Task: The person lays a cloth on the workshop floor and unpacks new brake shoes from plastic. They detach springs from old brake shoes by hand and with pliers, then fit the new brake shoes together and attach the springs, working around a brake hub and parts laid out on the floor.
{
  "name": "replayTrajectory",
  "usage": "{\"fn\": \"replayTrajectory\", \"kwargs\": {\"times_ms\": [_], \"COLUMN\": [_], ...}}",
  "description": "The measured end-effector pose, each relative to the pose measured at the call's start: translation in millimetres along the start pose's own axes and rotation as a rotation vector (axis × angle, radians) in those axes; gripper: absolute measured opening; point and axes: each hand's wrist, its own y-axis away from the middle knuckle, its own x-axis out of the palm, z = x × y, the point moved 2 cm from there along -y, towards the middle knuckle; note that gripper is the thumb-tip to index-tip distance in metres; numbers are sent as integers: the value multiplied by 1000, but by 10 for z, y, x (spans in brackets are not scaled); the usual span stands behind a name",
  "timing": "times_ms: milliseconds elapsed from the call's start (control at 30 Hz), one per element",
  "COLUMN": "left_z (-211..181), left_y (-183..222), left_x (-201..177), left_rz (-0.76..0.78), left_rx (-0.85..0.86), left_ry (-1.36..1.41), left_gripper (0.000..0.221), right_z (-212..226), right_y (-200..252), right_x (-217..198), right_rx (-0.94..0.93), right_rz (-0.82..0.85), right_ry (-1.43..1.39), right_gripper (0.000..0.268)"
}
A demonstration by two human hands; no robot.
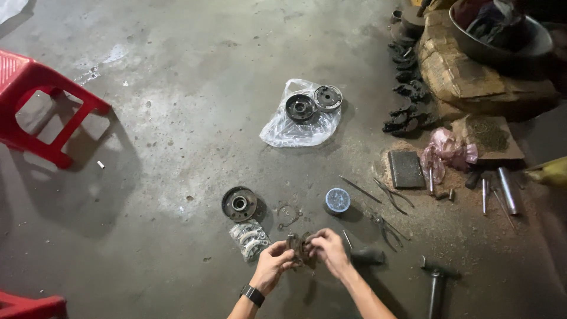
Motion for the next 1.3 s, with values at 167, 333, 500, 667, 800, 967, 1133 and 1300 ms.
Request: {"fn": "replayTrajectory", "kwargs": {"times_ms": [167,333,500,667,800,967,1133,1300], "left_z": [-85,-100,12,15,76,-9,-60,-66], "left_y": [67,97,60,33,-88,-105,-44,-3], "left_x": [-60,-42,-140,-151,-259,-87,28,-147], "left_rz": [-88,-88,-41,-63,-33,-20,-40,-105], "left_rx": [23,39,71,84,44,40,32,15], "left_ry": [6,38,-53,-26,-14,-31,-29,-6], "left_gripper": [51,48,42,40,40,40,39,39], "right_z": [157,269,641,770,953,1110,1059,947], "right_y": [-217,-255,121,509,847,937,680,91], "right_x": [-65,282,540,-26,-738,-1435,-1656,-1797], "right_rx": [-239,-421,-492,-554,-517,-442,-422,-428], "right_rz": [-284,-266,-249,-400,-623,-779,-799,-813], "right_ry": [946,1520,1387,1207,1074,966,1084,1209], "right_gripper": [17,23,36,29,20,21,22,19]}}
